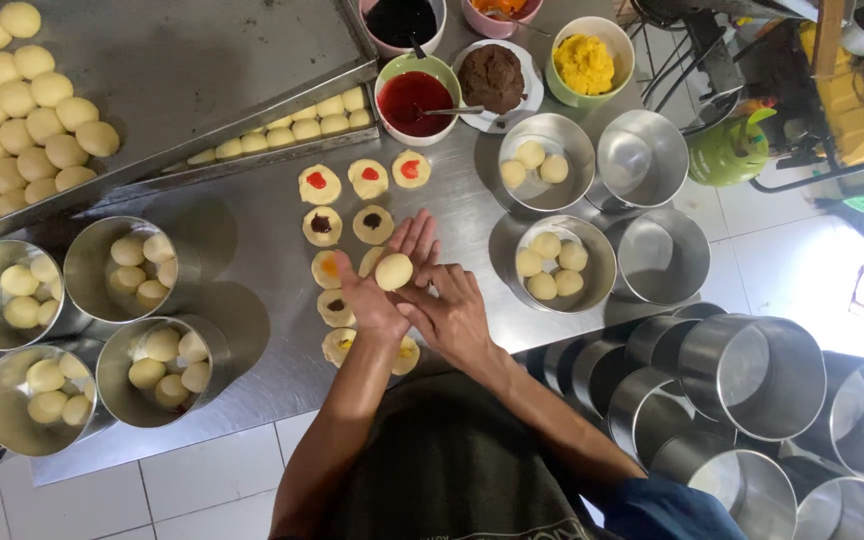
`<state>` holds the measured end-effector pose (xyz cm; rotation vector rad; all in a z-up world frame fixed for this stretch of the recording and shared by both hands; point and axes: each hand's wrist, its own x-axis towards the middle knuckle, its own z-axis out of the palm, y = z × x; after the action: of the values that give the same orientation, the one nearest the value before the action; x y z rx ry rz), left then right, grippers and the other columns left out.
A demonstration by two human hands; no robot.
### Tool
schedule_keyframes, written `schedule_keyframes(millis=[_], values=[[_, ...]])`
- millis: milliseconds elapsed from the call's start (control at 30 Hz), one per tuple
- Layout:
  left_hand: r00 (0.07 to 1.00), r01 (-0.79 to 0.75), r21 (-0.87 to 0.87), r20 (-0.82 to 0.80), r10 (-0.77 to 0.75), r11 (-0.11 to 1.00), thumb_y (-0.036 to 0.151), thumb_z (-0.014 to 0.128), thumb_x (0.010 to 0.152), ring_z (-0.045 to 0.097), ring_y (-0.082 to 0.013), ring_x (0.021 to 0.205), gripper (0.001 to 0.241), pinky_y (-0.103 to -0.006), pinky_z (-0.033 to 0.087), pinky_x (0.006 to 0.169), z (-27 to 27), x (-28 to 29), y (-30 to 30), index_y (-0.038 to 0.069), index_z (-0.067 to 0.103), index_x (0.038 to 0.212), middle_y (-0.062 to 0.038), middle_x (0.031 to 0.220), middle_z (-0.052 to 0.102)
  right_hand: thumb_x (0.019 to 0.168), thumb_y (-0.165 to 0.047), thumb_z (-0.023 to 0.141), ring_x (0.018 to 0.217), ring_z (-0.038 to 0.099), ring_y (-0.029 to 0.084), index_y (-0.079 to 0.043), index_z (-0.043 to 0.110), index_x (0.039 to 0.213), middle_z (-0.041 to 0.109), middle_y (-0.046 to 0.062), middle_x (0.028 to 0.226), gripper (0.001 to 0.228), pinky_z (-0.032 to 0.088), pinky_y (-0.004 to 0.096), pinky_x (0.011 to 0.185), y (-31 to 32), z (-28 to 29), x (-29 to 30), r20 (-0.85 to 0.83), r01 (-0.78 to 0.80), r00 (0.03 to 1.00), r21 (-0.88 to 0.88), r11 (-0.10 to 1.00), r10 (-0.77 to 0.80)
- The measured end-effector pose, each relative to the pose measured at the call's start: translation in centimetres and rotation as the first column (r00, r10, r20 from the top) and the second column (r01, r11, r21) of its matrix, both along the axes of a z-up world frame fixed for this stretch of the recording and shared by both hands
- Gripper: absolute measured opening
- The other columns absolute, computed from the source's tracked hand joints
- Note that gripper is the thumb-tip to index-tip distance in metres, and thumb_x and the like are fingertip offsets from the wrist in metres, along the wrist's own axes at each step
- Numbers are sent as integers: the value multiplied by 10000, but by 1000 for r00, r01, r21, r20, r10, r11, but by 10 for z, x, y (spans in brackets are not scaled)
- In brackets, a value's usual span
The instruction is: Filling pieces of dough with various toppings and shaping them into balls for baking.
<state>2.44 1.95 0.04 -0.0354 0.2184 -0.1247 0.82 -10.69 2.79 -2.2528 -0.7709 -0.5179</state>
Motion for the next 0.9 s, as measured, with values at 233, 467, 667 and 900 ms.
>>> schedule_keyframes(millis=[233, 467, 667, 900], values=[[972, 27, 41, 231, -36, 999, 892, 384, 803, 118, -346, 1587, 1237, -454, 185, 1298, -3, 9, 1, -31, 201, 1606, -192, 1711, 101, 1008, -395, 596, 946, 579, 252, -188, 767, 967, 563, 10, 1015, 271, 442, 374, 800, -6, 13, -1, 26, -35, 999, -29, 999, 36], [964, 4, 39, 267, -14, 999, 887, 426, 781, 150, -325, 1586, 1228, -430, 213, 1302, 10, 14, 3, -10, 235, 1599, -179, 1711, 136, 853, -286, 817, 918, 679, 319, -54, 663, 1116, 680, 106, 1017, 383, 553, 405, 789, -4, 36, 10, -194, 1, 980, 194, 981, 37], [926, -54, 255, 375, -47, 965, 933, 266, 816, 18, -320, 1597, 1223, -421, 54, 1318, 17, 13, -8, 37, 139, 1639, -150, 1723, 24, 805, -214, 832, 975, 670, 337, 14, 625, 1340, 665, 172, 1062, 618, 558, 412, 830, 6, 40, 12, -250, 2, 968, 47, 999, 10], [928, -67, 277, 369, -42, 959, 931, 239, 828, 11, -339, 1593, 1220, -439, 9, 1321, 13, 14, -7, 25, 125, 1636, -173, 1716, 26, 787, -173, 813, 933, 681, 349, -30, 659, 1290, 696, 162, 994, 545, 550, 449, 788, 4, 45, 14, -434, -37, 898, 82, 996, 69]])
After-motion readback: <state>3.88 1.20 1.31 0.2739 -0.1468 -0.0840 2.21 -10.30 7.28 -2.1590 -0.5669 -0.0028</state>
